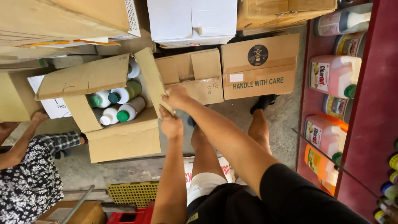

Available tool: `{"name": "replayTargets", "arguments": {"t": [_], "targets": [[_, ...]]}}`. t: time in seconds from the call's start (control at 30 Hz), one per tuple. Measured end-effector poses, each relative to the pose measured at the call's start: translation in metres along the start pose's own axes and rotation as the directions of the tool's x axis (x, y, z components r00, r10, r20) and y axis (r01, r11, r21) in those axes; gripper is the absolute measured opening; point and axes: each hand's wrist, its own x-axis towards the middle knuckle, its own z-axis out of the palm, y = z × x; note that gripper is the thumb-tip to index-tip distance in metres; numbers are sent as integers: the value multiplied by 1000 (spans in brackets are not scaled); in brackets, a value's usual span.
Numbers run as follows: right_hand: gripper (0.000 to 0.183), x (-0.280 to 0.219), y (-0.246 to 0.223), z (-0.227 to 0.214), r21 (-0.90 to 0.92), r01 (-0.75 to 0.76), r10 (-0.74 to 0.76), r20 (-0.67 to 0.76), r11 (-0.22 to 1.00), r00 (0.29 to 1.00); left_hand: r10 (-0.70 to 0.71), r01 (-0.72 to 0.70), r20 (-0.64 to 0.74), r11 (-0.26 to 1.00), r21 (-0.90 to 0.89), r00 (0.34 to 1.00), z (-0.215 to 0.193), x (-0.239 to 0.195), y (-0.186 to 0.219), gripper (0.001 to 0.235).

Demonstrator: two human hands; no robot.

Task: Organizing and packing bottles of agricultural products into cardboard boxes.

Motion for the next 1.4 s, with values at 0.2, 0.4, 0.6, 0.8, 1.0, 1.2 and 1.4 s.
{"name": "replayTargets", "arguments": {"t": [0.2,0.4,0.6,0.8,1.0,1.2,1.4], "targets": [[44,-43,-23,1,77,19,-13,-75,997,997,2,-3,-20,1000,-29,1000,-36,-18,-19,54],[41,-86,-2,-30,96,4,8,-124,995,992,-78,82,96,995,-48,992,-55,-47,37,50],[45,-112,58,-61,-10,54,-55,-190,998,980,-23,32,150,998,-57,988,-36,-73,104,52],[44,-169,98,-112,-18,-13,11,-124,1000,992,87,-59,142,979,-195,986,0,-111,147,55],[43,-207,163,-160,-93,20,-34,-145,995,989,121,-68,253,976,-209,960,28,-137,218,56],[44,-251,258,-196,-115,-123,108,-130,986,986,246,-154,357,951,-268,901,94,-167,278,52],[46,-289,325,-226,-133,-154,135,-142,979,981,217,-118,522,969,-215,825,121,-195,345,46]]}}
